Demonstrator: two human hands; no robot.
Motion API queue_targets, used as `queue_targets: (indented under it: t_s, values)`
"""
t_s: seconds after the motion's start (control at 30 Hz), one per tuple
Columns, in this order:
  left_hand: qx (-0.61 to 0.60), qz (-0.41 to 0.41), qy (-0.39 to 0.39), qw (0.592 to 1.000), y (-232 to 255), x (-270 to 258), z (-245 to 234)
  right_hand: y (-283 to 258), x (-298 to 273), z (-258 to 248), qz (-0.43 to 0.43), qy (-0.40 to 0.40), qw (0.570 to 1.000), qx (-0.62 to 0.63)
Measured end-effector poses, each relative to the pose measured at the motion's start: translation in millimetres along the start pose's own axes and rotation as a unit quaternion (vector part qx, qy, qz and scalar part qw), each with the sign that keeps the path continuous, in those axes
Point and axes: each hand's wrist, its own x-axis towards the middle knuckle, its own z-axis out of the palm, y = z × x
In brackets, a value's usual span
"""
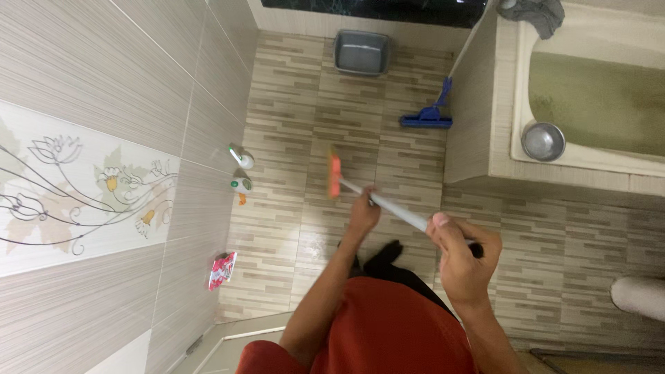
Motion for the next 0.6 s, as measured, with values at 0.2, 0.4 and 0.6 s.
queue_targets:
  t_s: [0.2,0.4,0.6]
  values:
    - [0.101,0.062,0.118,0.986,-1.3,40.6,-37.1,80.4,31.5,-12.4,-0.051,0.0,0.999,0.018]
    - [0.2,0.046,-0.018,0.979,-18.3,56.6,-25.1,185.8,44.9,-10.9,-0.176,-0.034,0.982,0.063]
    - [0.211,-0.015,-0.123,0.97,11.3,50.0,28.3,120.3,56.9,-69.3,0.032,-0.028,0.99,-0.131]
